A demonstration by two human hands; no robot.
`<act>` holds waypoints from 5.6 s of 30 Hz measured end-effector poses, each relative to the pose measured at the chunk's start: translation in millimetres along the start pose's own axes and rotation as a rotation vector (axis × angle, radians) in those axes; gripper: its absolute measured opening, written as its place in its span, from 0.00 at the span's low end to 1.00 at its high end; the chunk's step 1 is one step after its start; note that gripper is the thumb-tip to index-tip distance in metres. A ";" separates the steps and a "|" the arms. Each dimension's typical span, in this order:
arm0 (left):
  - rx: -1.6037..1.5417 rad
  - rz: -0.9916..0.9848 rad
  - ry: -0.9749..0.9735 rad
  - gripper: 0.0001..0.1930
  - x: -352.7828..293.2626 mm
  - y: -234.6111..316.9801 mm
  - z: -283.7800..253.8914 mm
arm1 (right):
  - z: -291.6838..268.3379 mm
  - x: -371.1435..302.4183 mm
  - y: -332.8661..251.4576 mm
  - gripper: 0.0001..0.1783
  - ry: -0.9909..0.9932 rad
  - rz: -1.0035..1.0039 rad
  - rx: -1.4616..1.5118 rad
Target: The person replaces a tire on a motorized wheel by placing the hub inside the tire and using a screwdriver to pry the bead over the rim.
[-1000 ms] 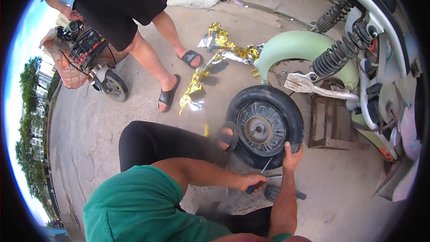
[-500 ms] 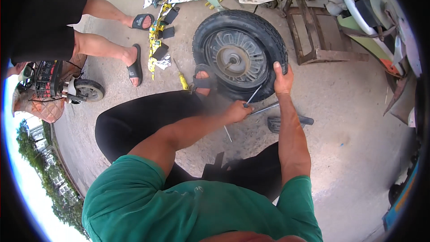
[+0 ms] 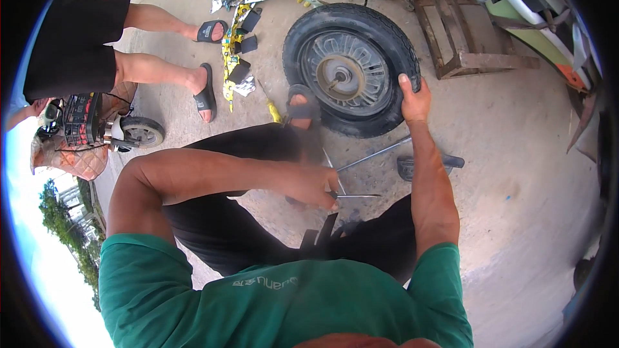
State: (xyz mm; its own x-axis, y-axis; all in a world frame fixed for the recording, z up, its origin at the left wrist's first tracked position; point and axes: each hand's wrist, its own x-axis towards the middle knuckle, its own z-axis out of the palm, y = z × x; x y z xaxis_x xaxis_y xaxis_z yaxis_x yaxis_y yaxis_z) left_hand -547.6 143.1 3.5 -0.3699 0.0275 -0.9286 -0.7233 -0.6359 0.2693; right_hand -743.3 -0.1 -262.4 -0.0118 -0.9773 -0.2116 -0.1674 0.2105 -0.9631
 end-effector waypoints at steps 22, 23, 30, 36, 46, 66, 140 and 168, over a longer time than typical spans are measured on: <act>1.079 0.173 0.501 0.16 64.7 100.0 -144.2 | -1.0 0.3 1.2 0.33 -0.014 0.007 0.026; 1.068 0.167 0.508 0.16 66.1 102.9 -145.3 | -2.0 0.8 1.0 0.33 -0.012 0.001 0.033; 1.276 0.141 0.403 0.13 66.4 113.3 -131.9 | -2.3 0.6 2.9 0.33 -0.006 -0.002 -0.014; 1.684 0.192 0.595 0.09 79.3 92.9 -100.1 | -3.6 0.1 1.2 0.33 -0.012 0.021 0.023; 1.561 0.487 0.574 0.08 91.8 85.3 -129.5 | -5.1 -0.8 1.3 0.31 -0.022 0.010 0.038; 1.552 0.263 0.398 0.10 86.6 94.6 -133.0 | -4.8 -2.2 -14.6 0.32 0.001 0.000 0.050; -0.231 0.167 1.214 0.14 286.1 -109.9 31.8 | 2.2 9.6 -19.7 0.33 0.051 -0.019 0.033; 0.415 0.001 0.889 0.18 23.8 -90.4 -52.4 | 5.2 11.8 -48.7 0.42 -0.009 0.019 -0.092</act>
State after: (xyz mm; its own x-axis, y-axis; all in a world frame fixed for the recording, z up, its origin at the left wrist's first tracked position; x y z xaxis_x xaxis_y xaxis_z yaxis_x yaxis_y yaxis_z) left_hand -460.5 160.8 -56.3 0.0805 -0.6715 -0.7367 -0.9336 -0.3097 0.1803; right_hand -730.2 -21.8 -218.9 -0.0071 -0.9728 -0.2314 -0.2572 0.2254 -0.9397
